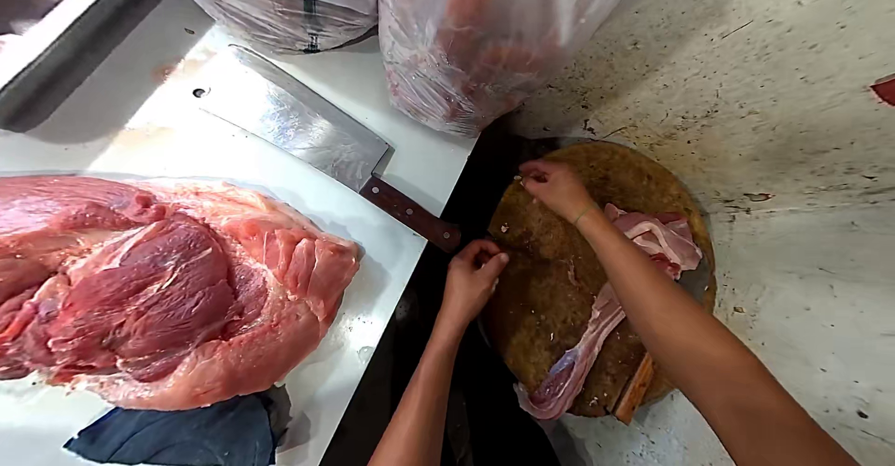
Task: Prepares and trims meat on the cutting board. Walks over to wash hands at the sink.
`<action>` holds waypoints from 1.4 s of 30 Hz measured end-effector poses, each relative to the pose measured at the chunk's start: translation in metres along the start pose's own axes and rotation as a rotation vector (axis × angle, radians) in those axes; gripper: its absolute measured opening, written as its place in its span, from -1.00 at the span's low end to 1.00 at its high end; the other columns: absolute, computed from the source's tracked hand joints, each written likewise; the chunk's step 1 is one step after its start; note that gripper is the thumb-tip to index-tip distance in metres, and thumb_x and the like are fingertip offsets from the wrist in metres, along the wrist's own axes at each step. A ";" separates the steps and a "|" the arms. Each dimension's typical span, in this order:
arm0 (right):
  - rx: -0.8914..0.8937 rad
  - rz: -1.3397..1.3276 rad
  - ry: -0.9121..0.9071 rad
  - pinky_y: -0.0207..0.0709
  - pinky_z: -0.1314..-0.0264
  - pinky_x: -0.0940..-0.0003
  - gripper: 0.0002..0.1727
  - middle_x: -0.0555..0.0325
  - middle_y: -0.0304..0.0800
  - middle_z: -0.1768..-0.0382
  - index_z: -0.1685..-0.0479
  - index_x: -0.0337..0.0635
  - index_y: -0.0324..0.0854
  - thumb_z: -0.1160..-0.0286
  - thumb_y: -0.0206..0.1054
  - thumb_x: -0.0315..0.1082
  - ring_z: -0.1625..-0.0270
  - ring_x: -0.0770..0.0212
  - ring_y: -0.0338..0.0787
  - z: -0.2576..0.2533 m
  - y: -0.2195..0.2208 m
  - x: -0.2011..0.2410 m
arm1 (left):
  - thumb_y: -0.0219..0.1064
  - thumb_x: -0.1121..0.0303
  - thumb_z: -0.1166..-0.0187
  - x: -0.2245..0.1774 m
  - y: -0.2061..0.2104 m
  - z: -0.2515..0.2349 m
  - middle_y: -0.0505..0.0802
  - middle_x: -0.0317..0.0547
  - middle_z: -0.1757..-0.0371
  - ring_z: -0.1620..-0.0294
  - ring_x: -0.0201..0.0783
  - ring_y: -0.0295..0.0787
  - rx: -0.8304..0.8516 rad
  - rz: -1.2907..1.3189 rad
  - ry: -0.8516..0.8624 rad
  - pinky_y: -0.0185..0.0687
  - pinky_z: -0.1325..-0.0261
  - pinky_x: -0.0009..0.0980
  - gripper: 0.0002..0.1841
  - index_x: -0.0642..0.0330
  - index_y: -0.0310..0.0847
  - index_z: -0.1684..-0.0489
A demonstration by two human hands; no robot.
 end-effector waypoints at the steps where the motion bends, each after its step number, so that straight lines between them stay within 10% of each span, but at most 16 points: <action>1: 0.062 0.058 -0.007 0.75 0.04 -0.04 -0.61 -0.16 0.84 0.02 -0.42 -0.23 0.67 -0.65 0.30 -0.39 0.17 -0.03 0.84 -0.011 0.002 0.003 | 0.40 0.23 -0.61 -0.011 0.004 -0.012 0.78 -0.17 0.29 0.44 -0.40 0.66 0.008 -0.172 0.038 0.64 0.32 -0.45 -0.71 0.21 0.72 -0.12; 6: 0.207 0.271 0.012 0.75 -0.02 -0.13 -0.75 -0.17 0.88 0.01 -0.11 -0.23 0.81 -0.64 0.29 -0.36 0.12 -0.09 0.90 -0.032 0.007 0.015 | 0.28 0.38 -0.65 -0.028 0.027 -0.055 0.85 0.13 -0.17 -0.23 0.01 0.80 0.162 -0.695 0.110 0.64 -0.38 -0.01 -0.68 0.21 0.71 -0.31; 14: 0.142 -0.154 0.159 0.80 0.26 0.21 -0.80 -0.03 0.82 0.21 -0.05 -0.27 0.74 -0.65 0.32 -0.36 0.41 0.19 0.82 -0.018 0.002 -0.008 | 0.12 0.40 -0.78 -0.025 0.033 -0.058 0.82 0.17 -0.07 -0.15 0.09 0.81 0.121 -0.822 0.134 0.68 -0.25 0.08 -0.74 0.24 0.74 -0.12; 16: 0.139 -0.442 0.151 0.78 0.34 0.32 -0.81 0.06 0.77 0.26 -0.07 -0.27 0.70 -0.68 0.31 -0.36 0.46 0.29 0.77 0.002 -0.004 -0.015 | 0.13 0.39 -0.78 -0.026 0.025 -0.060 0.84 0.14 -0.03 -0.03 -0.01 0.84 0.128 -0.655 0.065 0.73 -0.20 -0.02 -0.74 0.29 0.72 -0.14; 19: 0.178 -0.747 0.081 0.75 0.34 0.38 -0.83 0.16 0.74 0.36 -0.03 -0.28 0.66 -0.70 0.22 -0.41 0.47 0.33 0.73 0.050 -0.017 -0.007 | 0.11 0.34 -0.83 -0.016 0.015 -0.047 0.57 -0.20 0.49 0.66 -0.41 0.39 0.156 0.051 -0.094 0.37 0.58 -0.52 -0.86 0.20 0.53 0.02; 22: 0.295 -0.836 -0.039 0.76 0.38 0.44 -0.78 0.25 0.80 0.42 0.10 -0.23 0.70 -0.62 0.12 -0.39 0.48 0.37 0.78 0.112 -0.017 0.014 | -0.09 0.34 -0.84 -0.014 0.028 0.000 0.61 -0.34 0.50 0.74 -0.55 0.36 0.272 0.693 -0.195 0.27 0.72 -0.66 -0.83 0.00 0.42 0.06; 26: 0.480 -0.671 -0.283 0.81 0.31 0.40 -0.71 0.27 0.87 0.30 0.05 -0.25 0.76 -0.67 0.11 -0.36 0.41 0.39 0.83 0.197 0.003 0.063 | -0.14 0.26 -0.71 -0.027 0.052 0.083 0.67 -0.37 0.58 0.77 -0.55 0.42 0.292 0.922 -0.097 0.31 0.74 -0.65 -0.71 -0.09 0.53 0.29; 34: 0.403 -0.249 -0.791 0.75 0.25 0.52 -0.75 0.15 0.84 0.22 0.13 -0.18 0.85 -0.52 0.39 -0.19 0.31 0.44 0.80 0.343 0.073 0.142 | 0.00 0.21 -0.88 -0.012 0.013 0.263 0.68 -0.27 0.56 0.60 -0.45 0.58 -0.631 0.809 0.134 0.55 0.48 -0.52 -0.62 0.22 0.58 0.33; 42: 0.549 -0.075 -1.141 0.63 0.24 0.44 -0.85 0.03 0.65 0.23 0.24 -0.18 0.89 -0.37 0.46 -0.33 0.27 0.28 0.66 0.498 0.188 0.188 | 0.16 0.28 -0.82 0.074 -0.012 0.462 0.67 -0.23 0.60 0.64 -0.40 0.60 -1.108 1.034 0.228 0.56 0.54 -0.49 -0.71 0.19 0.49 0.38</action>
Point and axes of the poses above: each hand's wrist, its own z-axis away from the middle knuckle, its own y-axis out of the palm, x = y × z, the point moved 7 cm from there along -z, towards the middle knuckle
